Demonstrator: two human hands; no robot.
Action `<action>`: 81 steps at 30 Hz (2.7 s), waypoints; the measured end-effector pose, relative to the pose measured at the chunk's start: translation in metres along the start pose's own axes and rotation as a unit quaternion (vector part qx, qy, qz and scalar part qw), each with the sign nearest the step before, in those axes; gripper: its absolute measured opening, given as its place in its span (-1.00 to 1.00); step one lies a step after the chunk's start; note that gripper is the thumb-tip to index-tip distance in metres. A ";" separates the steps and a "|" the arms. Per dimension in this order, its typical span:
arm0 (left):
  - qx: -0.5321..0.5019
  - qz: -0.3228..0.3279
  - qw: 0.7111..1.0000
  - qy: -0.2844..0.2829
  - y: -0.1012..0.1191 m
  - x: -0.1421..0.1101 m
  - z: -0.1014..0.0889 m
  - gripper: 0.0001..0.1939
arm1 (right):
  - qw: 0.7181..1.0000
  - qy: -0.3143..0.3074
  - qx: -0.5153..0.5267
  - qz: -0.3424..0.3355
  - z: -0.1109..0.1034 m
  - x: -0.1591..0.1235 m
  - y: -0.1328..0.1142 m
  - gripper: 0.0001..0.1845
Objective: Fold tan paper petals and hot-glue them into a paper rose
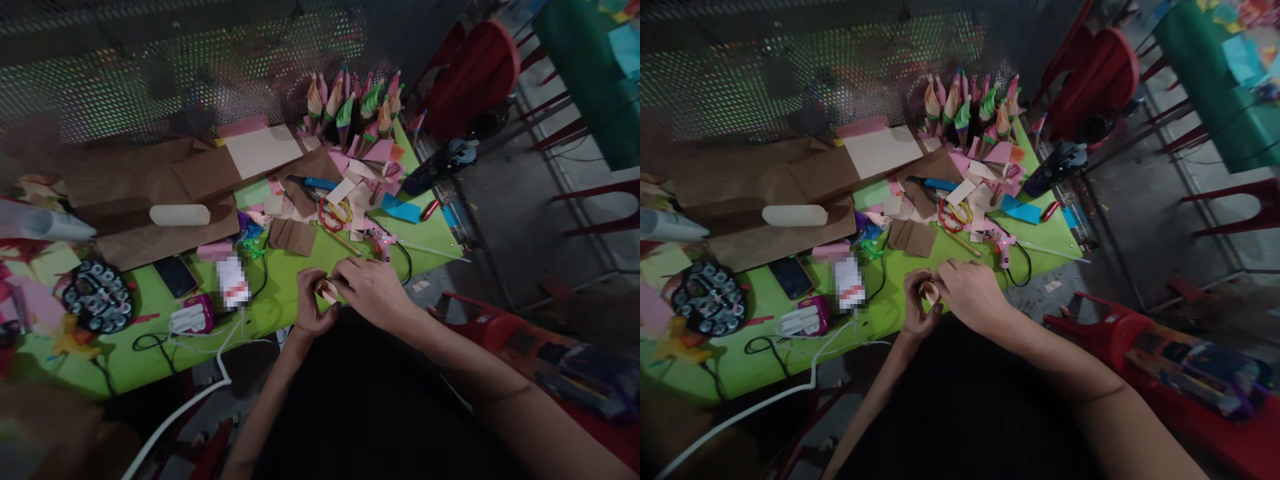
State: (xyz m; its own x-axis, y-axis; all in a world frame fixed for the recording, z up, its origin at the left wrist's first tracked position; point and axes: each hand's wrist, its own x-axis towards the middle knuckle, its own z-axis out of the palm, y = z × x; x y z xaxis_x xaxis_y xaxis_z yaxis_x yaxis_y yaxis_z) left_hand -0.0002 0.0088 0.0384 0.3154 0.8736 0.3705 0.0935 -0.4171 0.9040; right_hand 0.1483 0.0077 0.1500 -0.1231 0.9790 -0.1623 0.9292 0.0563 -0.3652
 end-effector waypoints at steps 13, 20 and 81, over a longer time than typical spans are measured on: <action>-0.146 -0.165 0.975 0.022 -0.002 -0.005 0.005 -0.54 | 0.969 0.011 0.247 -0.005 0.007 0.004 0.014 -0.88; -0.160 -0.202 0.965 0.050 -0.001 -0.007 0.006 -0.54 | 0.963 0.047 0.245 -0.104 0.006 -0.002 0.019 -0.82; -0.186 -0.150 0.970 -0.041 0.006 0.004 -0.010 -0.52 | 0.951 -0.016 0.223 -0.214 -0.003 0.003 0.025 -0.78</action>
State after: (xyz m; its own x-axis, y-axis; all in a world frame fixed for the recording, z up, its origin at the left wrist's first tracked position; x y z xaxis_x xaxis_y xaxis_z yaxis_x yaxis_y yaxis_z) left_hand -0.0076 0.0123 0.0470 0.4024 0.9125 0.0744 -0.1492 -0.0148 0.9887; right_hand 0.1720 0.0129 0.1427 -0.4746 0.8779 0.0635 0.5526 0.3533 -0.7549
